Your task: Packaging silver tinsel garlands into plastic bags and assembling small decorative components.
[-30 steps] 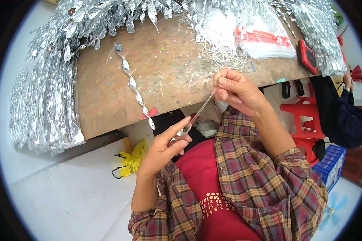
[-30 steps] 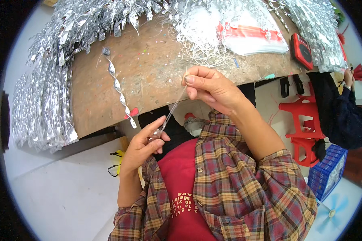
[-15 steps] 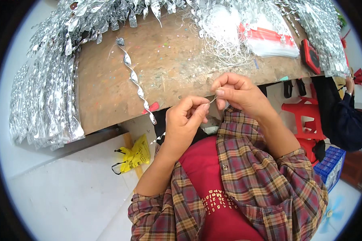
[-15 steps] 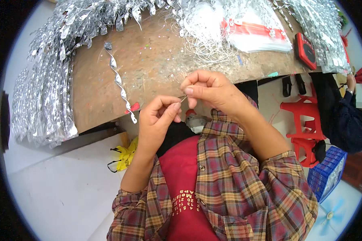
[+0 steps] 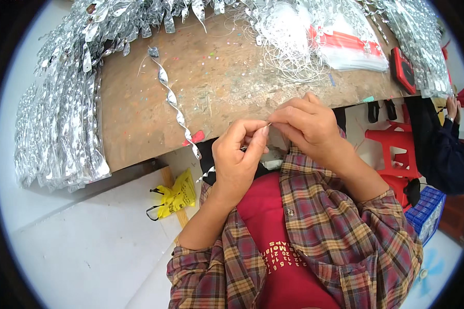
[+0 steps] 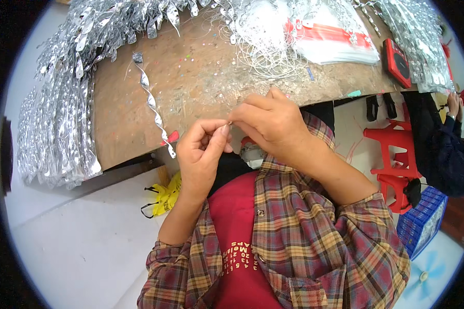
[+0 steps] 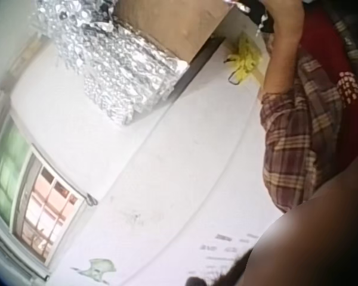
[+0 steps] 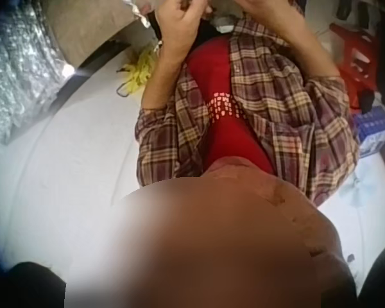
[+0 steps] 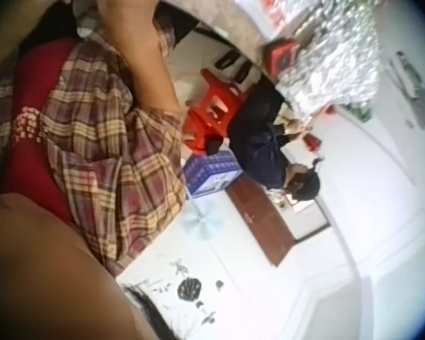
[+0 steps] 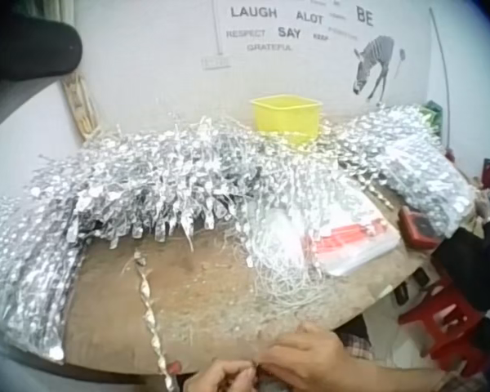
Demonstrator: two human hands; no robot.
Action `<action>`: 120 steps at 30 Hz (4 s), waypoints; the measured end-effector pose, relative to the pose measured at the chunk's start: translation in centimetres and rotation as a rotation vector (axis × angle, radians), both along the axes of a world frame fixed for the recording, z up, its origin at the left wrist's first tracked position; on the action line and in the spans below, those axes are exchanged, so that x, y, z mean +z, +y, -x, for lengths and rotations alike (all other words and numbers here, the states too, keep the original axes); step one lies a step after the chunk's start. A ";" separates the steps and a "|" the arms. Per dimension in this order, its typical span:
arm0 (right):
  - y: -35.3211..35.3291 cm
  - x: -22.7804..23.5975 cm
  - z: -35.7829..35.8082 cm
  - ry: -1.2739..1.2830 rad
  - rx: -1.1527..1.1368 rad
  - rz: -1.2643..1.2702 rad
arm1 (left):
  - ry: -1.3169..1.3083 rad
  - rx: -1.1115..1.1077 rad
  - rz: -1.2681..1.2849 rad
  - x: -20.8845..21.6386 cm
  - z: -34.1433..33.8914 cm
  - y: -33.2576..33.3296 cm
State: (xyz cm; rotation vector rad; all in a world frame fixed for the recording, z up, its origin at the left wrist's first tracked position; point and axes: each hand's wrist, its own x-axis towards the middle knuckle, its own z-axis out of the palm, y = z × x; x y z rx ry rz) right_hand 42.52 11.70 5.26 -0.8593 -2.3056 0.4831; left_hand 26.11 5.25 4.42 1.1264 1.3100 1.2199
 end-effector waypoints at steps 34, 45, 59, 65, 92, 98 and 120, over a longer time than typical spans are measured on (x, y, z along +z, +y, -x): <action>0.2 0.2 1.8 0.293 0.081 0.298 | 0.193 0.151 -0.200 -0.9 0.0 -0.3; -0.3 0.2 1.3 0.346 0.081 0.230 | -0.786 -0.089 0.217 -0.5 1.2 -0.2; -0.6 -0.3 0.7 0.293 0.083 0.199 | -0.470 0.040 0.095 0.3 0.7 -0.4; -0.3 0.1 0.8 0.163 0.055 -0.097 | -0.402 0.034 0.090 0.3 0.4 -0.3; -1.2 -1.2 1.6 0.743 0.242 1.035 | -0.733 0.002 0.188 0.6 0.9 -0.3; -0.3 -0.4 1.4 0.546 0.084 0.579 | -0.495 -0.017 0.199 0.5 0.7 -0.7; 4.3 -2.2 -1.1 0.702 -0.227 0.561 | 0.048 0.440 -0.036 2.0 11.1 6.7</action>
